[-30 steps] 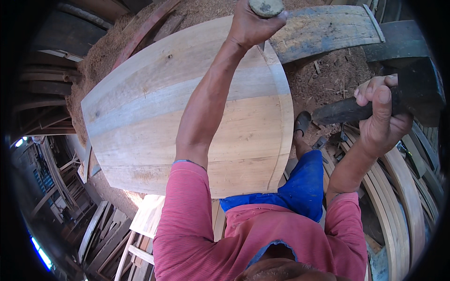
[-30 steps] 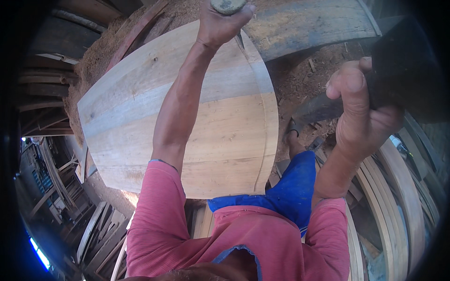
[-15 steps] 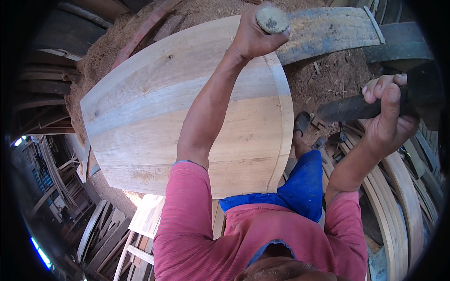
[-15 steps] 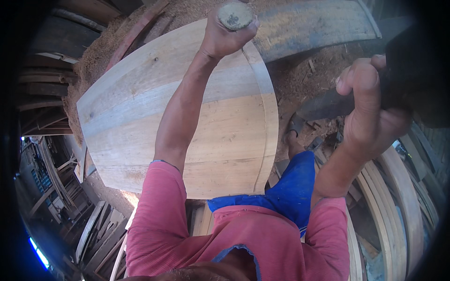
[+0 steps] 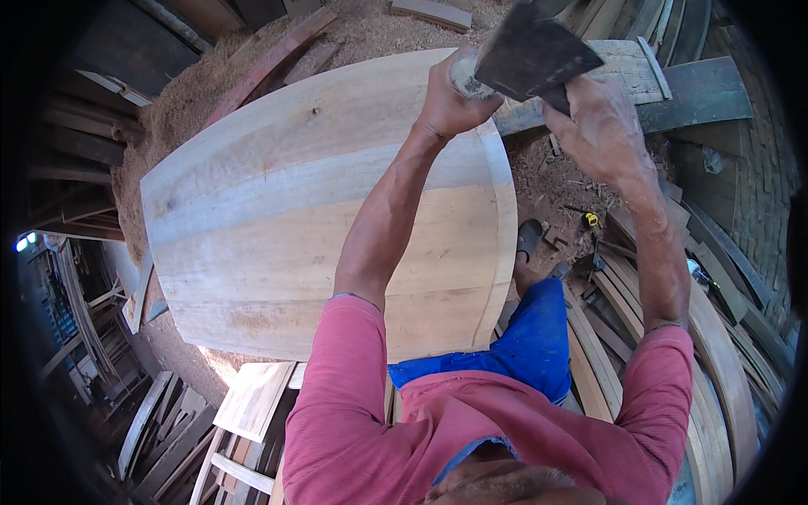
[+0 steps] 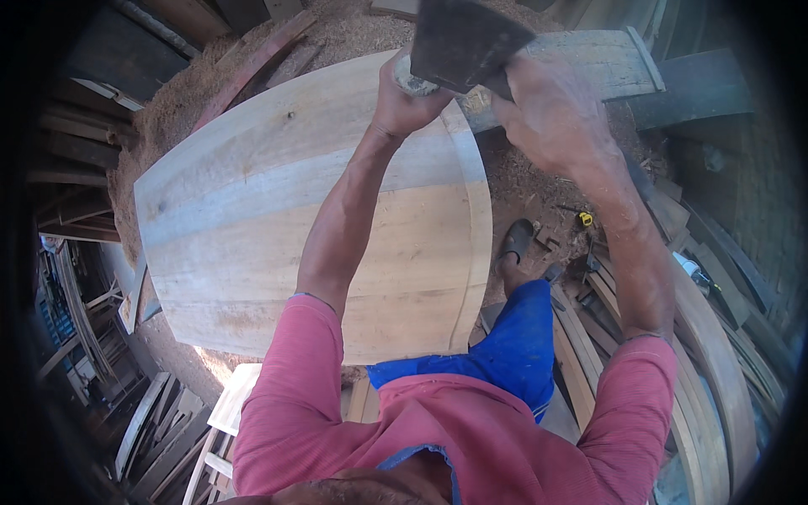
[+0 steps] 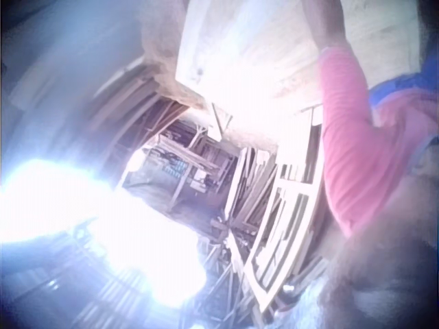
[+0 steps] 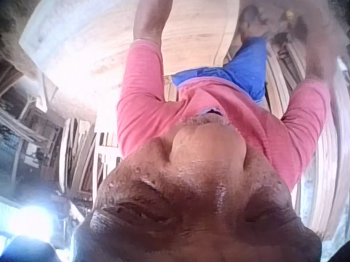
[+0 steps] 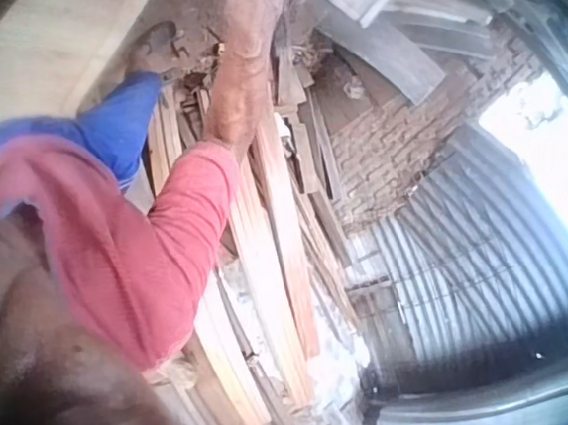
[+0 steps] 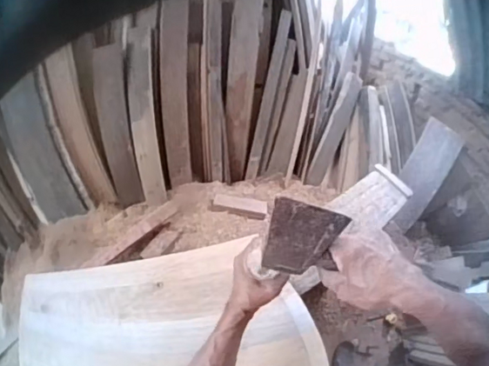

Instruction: The person uses a chisel and mallet to carve and shape the curved edge of a large wooden board. They repeatedly strike the chisel to remove wood shavings and refine the contour of the board's edge.

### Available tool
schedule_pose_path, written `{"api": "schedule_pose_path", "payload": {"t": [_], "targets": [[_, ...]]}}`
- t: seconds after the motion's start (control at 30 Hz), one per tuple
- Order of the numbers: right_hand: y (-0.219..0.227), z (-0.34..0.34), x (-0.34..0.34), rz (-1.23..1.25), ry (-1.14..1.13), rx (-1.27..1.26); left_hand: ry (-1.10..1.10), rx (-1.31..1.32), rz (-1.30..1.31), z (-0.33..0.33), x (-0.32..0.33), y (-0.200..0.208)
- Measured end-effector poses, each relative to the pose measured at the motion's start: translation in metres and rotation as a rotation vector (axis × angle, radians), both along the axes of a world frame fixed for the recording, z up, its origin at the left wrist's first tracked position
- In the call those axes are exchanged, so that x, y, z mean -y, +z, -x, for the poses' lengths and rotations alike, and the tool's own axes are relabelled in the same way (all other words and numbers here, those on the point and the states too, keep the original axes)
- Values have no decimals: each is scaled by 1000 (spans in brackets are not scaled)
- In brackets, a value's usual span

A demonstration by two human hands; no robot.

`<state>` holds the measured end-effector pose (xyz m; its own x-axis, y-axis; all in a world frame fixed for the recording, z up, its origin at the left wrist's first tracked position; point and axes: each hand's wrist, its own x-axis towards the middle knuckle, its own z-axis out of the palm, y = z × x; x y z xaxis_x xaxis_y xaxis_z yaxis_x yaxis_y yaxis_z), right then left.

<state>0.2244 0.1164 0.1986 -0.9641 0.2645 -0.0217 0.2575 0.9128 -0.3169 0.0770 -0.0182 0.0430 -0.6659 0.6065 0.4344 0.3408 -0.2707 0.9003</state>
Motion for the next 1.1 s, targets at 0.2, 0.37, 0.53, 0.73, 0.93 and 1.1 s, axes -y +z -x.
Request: {"api": "schedule_pose_path", "payload": {"t": [0.2,0.37,0.53,0.73,0.93,1.1], "targets": [[-7,-47,19,579,-227,-378,192,20,89,5,-36,-3],[13,-74,8,671,-242,-536,72,70,17,20,-31,-10],[32,-90,-5,666,-192,-861,57,44,135,20,-30,-16],[80,-56,-21,588,85,-1254,-7,6,93,6,-13,0],[-14,-25,-49,-282,148,-727,-18,2,84,-4,-11,9],[0,8,-6,4,-1,-136,136,53,21,-3,-10,5]]}}
